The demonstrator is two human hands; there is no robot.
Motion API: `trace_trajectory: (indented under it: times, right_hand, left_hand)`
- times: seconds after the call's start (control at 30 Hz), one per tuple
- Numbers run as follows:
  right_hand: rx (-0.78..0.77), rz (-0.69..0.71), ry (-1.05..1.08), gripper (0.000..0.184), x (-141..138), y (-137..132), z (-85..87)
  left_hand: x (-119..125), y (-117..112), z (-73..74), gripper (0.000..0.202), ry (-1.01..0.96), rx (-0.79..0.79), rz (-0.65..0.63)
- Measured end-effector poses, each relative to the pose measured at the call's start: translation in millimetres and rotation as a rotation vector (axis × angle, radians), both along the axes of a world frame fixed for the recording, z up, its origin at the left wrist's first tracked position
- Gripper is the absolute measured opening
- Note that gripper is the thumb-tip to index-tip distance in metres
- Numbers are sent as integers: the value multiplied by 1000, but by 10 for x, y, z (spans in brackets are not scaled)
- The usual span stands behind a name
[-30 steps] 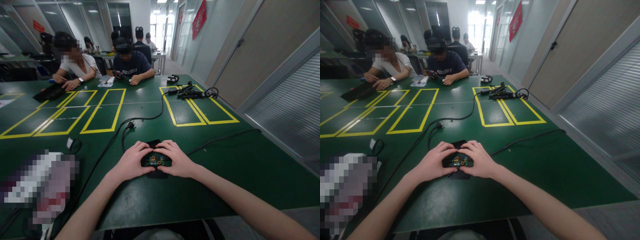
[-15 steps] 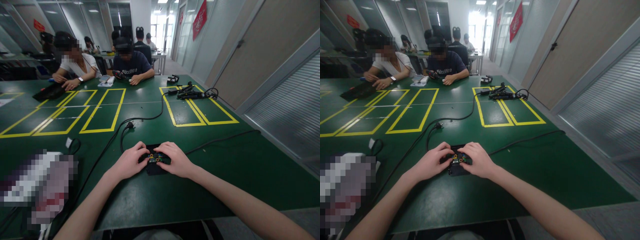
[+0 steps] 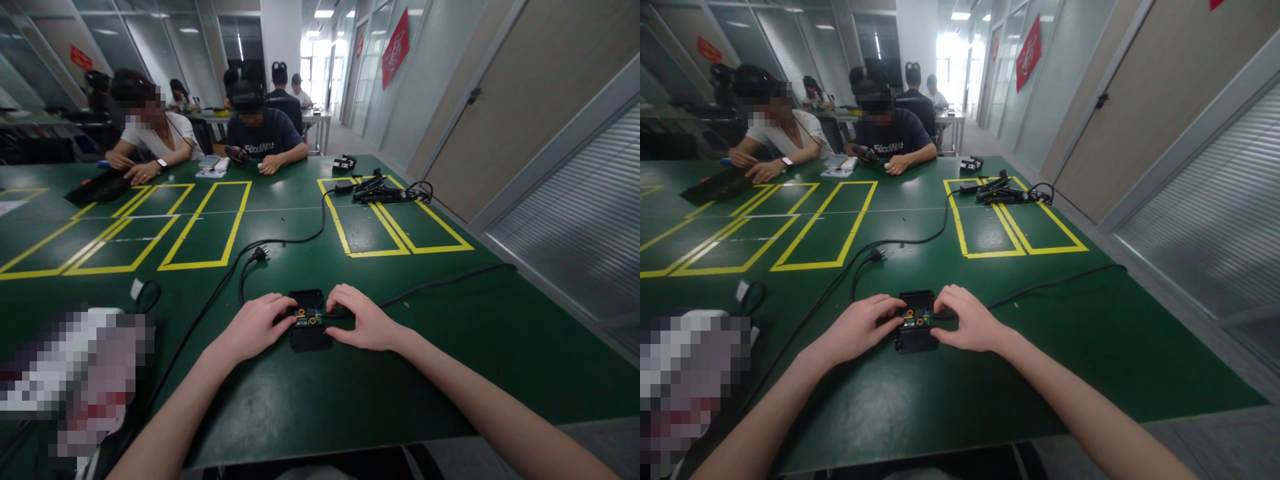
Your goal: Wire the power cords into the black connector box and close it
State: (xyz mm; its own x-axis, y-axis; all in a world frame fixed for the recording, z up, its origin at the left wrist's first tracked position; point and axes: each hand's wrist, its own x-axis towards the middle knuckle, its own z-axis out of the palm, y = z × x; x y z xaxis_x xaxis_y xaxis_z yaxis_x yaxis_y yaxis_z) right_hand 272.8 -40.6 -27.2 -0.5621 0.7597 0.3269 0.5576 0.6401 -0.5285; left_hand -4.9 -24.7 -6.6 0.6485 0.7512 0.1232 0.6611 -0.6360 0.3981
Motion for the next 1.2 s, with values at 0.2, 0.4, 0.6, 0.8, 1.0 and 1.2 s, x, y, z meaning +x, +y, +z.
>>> trace_trajectory:
  times: [0.2, 0.4, 0.6, 0.8, 1.0, 1.2]
  right_hand:
    - [-42, 44, -60, 12, 82, 104, -11]
    - [-16, 73, -11, 40, 42, -5, 15]
    - [127, 276, 4, 40, -17, -94, -32]
    - [268, 153, -6, 32, -155, -66, -134]
    - [199, 10, -26, 22, -22, -8, -9]
    - [90, 29, -38, 4, 83, 86, -54]
  left_hand:
    - [-5, 26, 22, 13, 8, -72, 56]
    - [-25, 43, 4, 12, -21, -68, 39]
    - [-33, 45, -7, 17, -40, -48, 18]
    - [-31, 43, 8, 19, -30, -23, 9]
    - [-17, 37, 14, 15, -53, -29, 21]
    - [-24, 45, 51, 18, -146, -71, 33]
